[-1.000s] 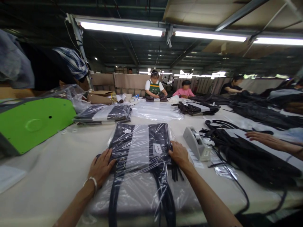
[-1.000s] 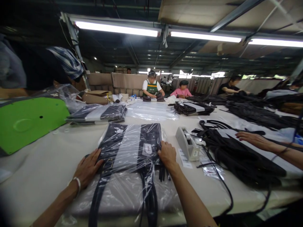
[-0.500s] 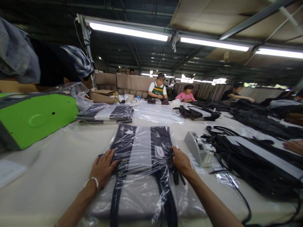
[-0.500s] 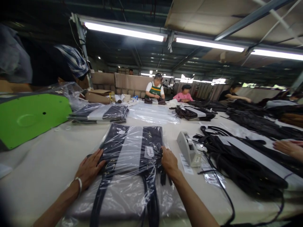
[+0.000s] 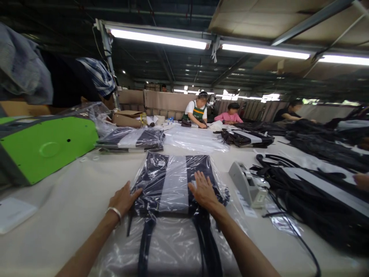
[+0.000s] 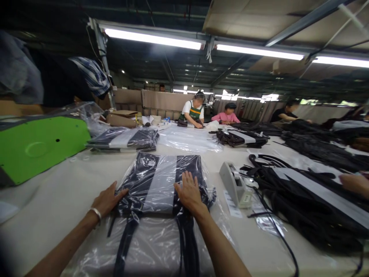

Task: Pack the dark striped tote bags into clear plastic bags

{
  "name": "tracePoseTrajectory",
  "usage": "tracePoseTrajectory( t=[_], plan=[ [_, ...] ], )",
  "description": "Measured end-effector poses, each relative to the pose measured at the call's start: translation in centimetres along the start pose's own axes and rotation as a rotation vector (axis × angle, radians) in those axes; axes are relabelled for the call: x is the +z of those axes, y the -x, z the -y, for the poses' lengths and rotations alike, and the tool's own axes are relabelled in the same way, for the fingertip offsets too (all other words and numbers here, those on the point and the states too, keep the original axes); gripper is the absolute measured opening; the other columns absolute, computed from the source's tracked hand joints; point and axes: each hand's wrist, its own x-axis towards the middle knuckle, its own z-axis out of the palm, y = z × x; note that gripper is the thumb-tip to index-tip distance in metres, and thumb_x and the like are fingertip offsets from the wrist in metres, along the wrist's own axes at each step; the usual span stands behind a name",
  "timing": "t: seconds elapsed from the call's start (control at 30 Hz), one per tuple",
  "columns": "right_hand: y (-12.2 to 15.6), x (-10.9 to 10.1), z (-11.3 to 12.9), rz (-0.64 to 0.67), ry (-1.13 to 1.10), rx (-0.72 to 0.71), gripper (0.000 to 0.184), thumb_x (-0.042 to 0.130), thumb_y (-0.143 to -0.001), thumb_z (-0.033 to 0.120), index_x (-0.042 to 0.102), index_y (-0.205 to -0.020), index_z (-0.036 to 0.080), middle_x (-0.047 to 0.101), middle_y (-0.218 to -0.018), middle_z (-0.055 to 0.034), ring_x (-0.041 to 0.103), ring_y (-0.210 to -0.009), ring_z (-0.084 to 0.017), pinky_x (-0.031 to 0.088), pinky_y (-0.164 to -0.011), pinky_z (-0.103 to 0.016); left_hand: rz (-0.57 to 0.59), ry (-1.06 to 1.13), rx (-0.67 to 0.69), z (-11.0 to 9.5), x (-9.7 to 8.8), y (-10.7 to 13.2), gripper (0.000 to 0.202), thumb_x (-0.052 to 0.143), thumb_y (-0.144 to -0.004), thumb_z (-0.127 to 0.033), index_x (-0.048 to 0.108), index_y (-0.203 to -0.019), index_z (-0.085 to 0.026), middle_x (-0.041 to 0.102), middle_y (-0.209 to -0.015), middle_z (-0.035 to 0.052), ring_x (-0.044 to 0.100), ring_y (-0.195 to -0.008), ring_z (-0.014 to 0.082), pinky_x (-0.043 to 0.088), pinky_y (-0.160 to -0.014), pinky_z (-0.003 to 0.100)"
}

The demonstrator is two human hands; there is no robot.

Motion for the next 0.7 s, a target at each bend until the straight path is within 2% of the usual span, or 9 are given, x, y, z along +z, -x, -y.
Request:
tracePoseTrajectory(
  t=[0.13,0.2,0.27,0.33,0.43,0.53,0.63,0.7],
  plan=[
    [0.2,2.4,-2.1,0.150,0.052,-0.022,0.072,0.024,-0.097,0.058,0.033,-0.149,0.009,0.028,-0.158,-0.0119,0.014,-0.148,-0.030,0.006,-0.120,-0.048,0.100,0.144,-0.010,0.0,-1.3,-1.0,0.102,0.057,-0.069,-0.068,0.038,-0.139,0.003,0.054,-0.135,0.0289,0.054,-0.122,0.0401,0.041,-0.101,0.046],
    [0.3,2.7,-2.8,0.163,0.060,-0.027,0.073,0.024,-0.096,0.061,0.033,-0.150,0.013,0.028,-0.158,-0.0094,0.013,-0.148,-0.030,0.005,-0.120,-0.049,0.128,0.267,-0.063,-0.3,-2.0,-1.4,0.102,0.067,-0.059,-0.067,0.047,-0.130,0.003,0.061,-0.126,0.0283,0.058,-0.117,0.0387,0.045,-0.096,0.041],
    [0.3,2.8,-2.9,0.158,0.070,-0.040,0.073,0.024,-0.096,0.062,0.033,-0.150,0.014,0.029,-0.158,-0.0088,0.014,-0.148,-0.031,0.006,-0.120,-0.050,0.196,0.406,-0.153,-0.9,-2.5,-1.6,0.091,0.075,-0.048,-0.067,0.060,-0.111,-0.003,0.070,-0.109,0.0225,0.064,-0.105,0.0381,0.051,-0.084,0.038],
    [0.4,3.0,-2.7,0.149,0.086,-0.056,0.072,0.025,-0.096,0.061,0.034,-0.149,0.014,0.029,-0.157,-0.0091,0.014,-0.148,-0.031,0.007,-0.120,-0.051,0.313,0.586,-0.222,-1.7,-3.1,-1.5,0.078,0.080,-0.041,-0.067,0.066,-0.091,-0.009,0.075,-0.089,0.0150,0.069,-0.091,0.0351,0.053,-0.073,0.035],
    [0.4,3.5,-2.8,0.134,0.105,-0.067,0.074,0.023,-0.095,0.063,0.034,-0.149,0.014,0.029,-0.157,-0.0089,0.017,-0.147,-0.031,0.009,-0.120,-0.052,0.567,0.868,-0.278,-2.7,-3.7,-1.2,0.067,0.083,-0.043,-0.065,0.069,-0.081,-0.011,0.076,-0.080,0.0122,0.071,-0.080,0.0284,0.055,-0.069,0.031],
    [0.3,3.9,-3.3,0.136,0.101,-0.094,0.076,0.021,-0.095,0.065,0.033,-0.149,0.013,0.029,-0.156,-0.0089,0.019,-0.147,-0.031,0.011,-0.120,-0.052,0.776,1.004,-0.329,-3.3,-4.0,-0.6,0.056,0.084,-0.052,-0.058,0.073,-0.080,-0.010,0.077,-0.079,0.0125,0.071,-0.071,0.0241,0.057,-0.066,0.031],
    [0.2,3.8,-3.9,0.157,0.075,-0.118,0.076,0.020,-0.095,0.064,0.032,-0.149,0.012,0.029,-0.156,-0.0092,0.019,-0.147,-0.030,0.012,-0.121,-0.052,0.815,1.168,-0.331,-3.7,-4.0,0.3,0.047,0.085,-0.058,-0.048,0.073,-0.086,-0.012,0.077,-0.081,0.0113,0.072,-0.069,0.0238,0.058,-0.066,0.031],
    [0.2,3.5,-3.9,0.180,0.044,-0.122,0.077,0.020,-0.095,0.064,0.032,-0.149,0.011,0.029,-0.156,-0.0100,0.018,-0.147,-0.030,0.010,-0.121,-0.053,0.763,1.328,-0.339,-4.5,-4.2,0.9,0.041,0.083,-0.062,-0.042,0.072,-0.088,-0.012,0.077,-0.082,0.0108,0.073,-0.070,0.0236,0.059,-0.068,0.031]
  ],
)
